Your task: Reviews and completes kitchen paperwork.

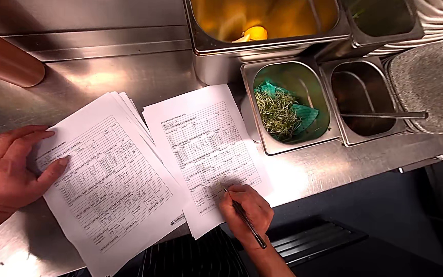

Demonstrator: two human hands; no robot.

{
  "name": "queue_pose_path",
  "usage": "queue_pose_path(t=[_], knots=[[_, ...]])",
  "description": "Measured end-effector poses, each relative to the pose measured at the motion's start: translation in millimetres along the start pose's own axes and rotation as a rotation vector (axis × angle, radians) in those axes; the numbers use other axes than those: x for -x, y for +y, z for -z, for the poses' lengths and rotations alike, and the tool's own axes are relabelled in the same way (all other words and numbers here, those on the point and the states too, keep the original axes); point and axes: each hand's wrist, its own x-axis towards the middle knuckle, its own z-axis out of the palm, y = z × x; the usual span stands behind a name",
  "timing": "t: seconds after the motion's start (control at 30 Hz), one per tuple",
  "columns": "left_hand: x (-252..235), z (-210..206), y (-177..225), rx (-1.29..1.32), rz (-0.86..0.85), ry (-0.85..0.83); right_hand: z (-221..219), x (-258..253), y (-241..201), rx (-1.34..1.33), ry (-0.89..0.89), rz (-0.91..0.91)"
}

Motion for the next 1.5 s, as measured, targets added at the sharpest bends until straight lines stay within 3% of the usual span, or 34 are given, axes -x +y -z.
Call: queue_pose_path(t=[0.17,1.4,1.5], knots=[[2,-1,-2,-0.014,0.006,-0.013,0,1,1,-0.042,-0.045,0.066],[-3,7,16,-0.020,0.033,-0.037,-2,1,-2,0.060,0.042,-0.022],[0,4,8,-0.005,0.025,-0.025,2,0,-3,-0.034,0.045,-0.129]])
